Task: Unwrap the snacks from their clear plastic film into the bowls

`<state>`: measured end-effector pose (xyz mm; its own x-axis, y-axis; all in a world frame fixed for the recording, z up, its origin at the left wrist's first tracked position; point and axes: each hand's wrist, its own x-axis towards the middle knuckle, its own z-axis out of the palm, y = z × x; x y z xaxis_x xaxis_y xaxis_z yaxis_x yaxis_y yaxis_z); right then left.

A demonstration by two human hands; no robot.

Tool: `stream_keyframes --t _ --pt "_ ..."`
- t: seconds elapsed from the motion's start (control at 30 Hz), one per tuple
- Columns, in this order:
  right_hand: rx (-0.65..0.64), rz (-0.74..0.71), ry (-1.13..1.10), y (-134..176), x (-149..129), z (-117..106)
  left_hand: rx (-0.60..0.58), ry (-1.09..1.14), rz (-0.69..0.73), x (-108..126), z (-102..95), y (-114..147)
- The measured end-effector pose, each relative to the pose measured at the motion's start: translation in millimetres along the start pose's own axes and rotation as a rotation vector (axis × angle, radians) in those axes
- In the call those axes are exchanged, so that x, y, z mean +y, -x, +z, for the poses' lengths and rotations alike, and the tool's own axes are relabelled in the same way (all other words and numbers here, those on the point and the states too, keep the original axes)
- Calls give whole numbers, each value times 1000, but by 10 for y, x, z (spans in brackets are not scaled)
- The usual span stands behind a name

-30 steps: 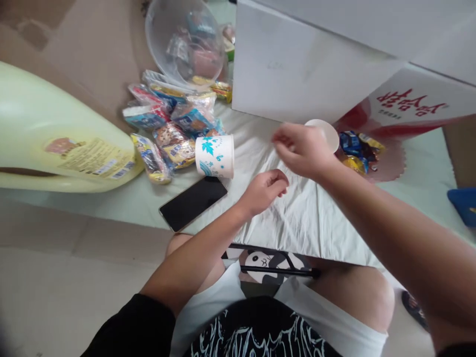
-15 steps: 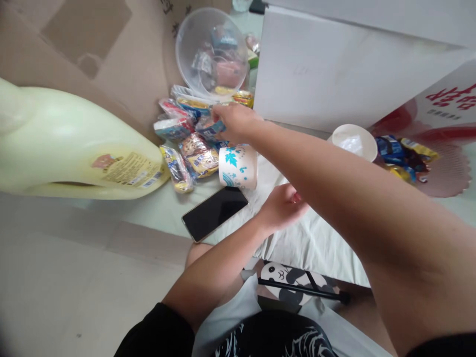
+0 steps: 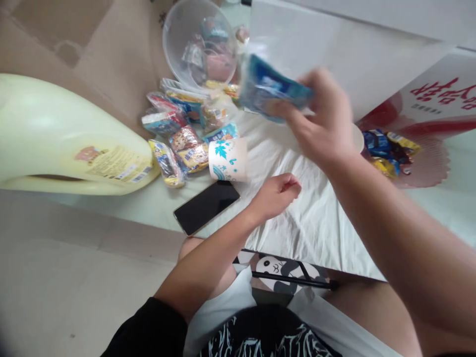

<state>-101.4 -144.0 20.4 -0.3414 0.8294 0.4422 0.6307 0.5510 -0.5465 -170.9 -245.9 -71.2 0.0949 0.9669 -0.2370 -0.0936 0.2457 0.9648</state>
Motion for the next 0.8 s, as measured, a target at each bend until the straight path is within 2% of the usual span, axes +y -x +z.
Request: stream_keyframes --t 0.03,0.07,0.1,0.13,0.17,0.2,0.23,0.3,0.37,0.43,0.5,0.63,0.7,0.8 --pt "98 -14 18 236 127 -157 -18 118 -31 0 1 -22" --pt "129 -72 29 494 272 -277 -50 267 -75 -1 5 -45" --pt "242 -164 35 763 425 -355 -97 424 -123 -4 16 -69" --pt "256 -195 57 1028 573 -391 -151 564 -169 -13 36 -93" --pt "170 -171 69 1276 706 -389 -205 667 -204 -28 67 -116" --pt "178 -189 33 1494 815 -358 -241 719 -218 -52 106 -138" --pt "163 -204 4 1672 898 -312 -247 725 -214 -84 153 -160" --pt "109 -189 -20 1893 1000 -226 -188 646 -176 -167 244 -198" --pt "-19 -176 -79 1947 1072 -225 -113 506 -137 -250 298 -230" --pt "-128 -164 -144 1898 1185 -341 -70 350 -96 -314 292 -259" --pt "-114 -86 -121 1826 1366 -530 5 186 -3 -359 238 -292" --pt "54 223 174 1748 1798 -825 193 -49 181 -455 132 -356" --pt "19 323 305 1729 1943 -860 267 -136 252 -506 118 -377" --pt "-156 401 400 1689 2001 -838 389 -349 427 -545 118 -401"
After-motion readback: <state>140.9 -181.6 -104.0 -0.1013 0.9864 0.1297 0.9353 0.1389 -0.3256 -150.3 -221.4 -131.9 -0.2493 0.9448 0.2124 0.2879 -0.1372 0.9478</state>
